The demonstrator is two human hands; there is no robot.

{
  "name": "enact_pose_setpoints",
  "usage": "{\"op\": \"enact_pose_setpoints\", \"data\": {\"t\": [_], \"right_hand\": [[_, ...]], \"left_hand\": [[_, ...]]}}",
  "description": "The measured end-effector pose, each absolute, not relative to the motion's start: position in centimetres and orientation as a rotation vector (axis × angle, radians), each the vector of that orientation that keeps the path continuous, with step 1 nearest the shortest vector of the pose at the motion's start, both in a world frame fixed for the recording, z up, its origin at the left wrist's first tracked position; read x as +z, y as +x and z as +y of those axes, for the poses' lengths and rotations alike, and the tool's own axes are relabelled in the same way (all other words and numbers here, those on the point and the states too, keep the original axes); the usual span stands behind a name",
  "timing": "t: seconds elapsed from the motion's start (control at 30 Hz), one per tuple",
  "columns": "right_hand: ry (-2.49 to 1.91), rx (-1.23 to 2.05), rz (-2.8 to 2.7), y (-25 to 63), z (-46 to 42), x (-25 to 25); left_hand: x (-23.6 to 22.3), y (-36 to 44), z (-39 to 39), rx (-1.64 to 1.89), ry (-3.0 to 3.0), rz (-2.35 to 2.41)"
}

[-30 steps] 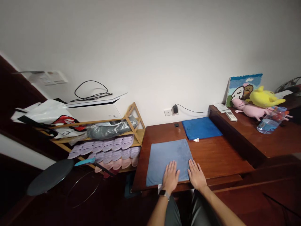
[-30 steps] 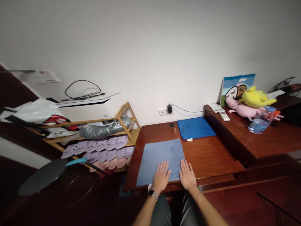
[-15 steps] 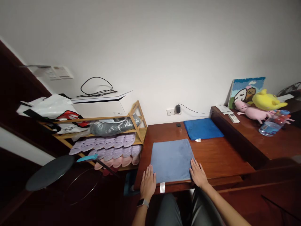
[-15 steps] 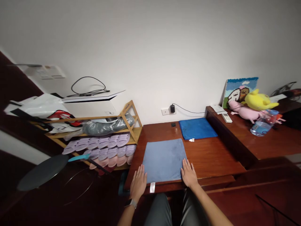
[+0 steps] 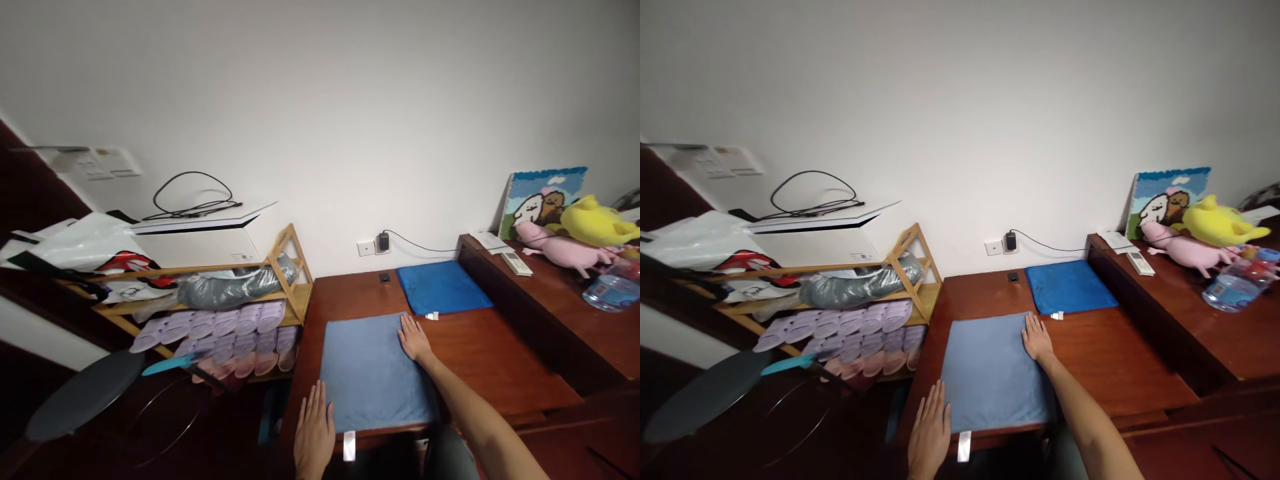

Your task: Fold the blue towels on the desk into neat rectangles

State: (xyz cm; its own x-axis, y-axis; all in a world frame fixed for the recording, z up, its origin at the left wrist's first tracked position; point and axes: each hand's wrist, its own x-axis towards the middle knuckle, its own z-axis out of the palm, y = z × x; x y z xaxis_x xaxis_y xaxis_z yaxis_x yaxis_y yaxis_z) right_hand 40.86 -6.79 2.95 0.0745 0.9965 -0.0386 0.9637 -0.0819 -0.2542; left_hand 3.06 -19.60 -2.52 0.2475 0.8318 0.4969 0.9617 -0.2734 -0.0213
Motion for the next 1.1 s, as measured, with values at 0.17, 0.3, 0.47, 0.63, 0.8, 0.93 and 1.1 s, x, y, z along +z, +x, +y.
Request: {"op": "enact_pose_setpoints", "data": {"t": [0.17, 0.3, 0.47, 0.63, 0.8, 0.93, 1.1], "right_hand": [[-2.145, 0.262, -2.012, 41.2, -6.0, 0.4], [-2.139, 0.263, -2.005, 41.3, -6.1, 0.5], [-2.132, 0.284, -1.999, 41.2, -6.0, 1.0], [-2.102, 0.232, -2.044, 41.6, -6.2, 0.2], [-2.067, 0.151, -2.097, 41.9, -6.1, -0.5], [-2.13, 0.229, -2.034, 41.7, -6.0, 0.0], [-2.154, 0.291, -2.019, 41.5, -5.9, 0.7]], "left_hand": [[-2.6, 2.7, -19.5, -0.563, -2.214, -1.619], [-2.1, 2.1, -19.8, -0.526, -2.273, -1.646], [1.3, 7.1, -16.6, -0.639, -2.277, -1.663], [4.5, 22.5, -8.9, -0.564, -2.731, -1.411], [2.2, 29.4, -4.7, -0.409, -2.866, -1.506], [0.2, 20.9, -3.6, -0.375, -2.691, -1.675], [-1.2, 7.9, -3.0, -0.337, -2.447, -1.858]]}}
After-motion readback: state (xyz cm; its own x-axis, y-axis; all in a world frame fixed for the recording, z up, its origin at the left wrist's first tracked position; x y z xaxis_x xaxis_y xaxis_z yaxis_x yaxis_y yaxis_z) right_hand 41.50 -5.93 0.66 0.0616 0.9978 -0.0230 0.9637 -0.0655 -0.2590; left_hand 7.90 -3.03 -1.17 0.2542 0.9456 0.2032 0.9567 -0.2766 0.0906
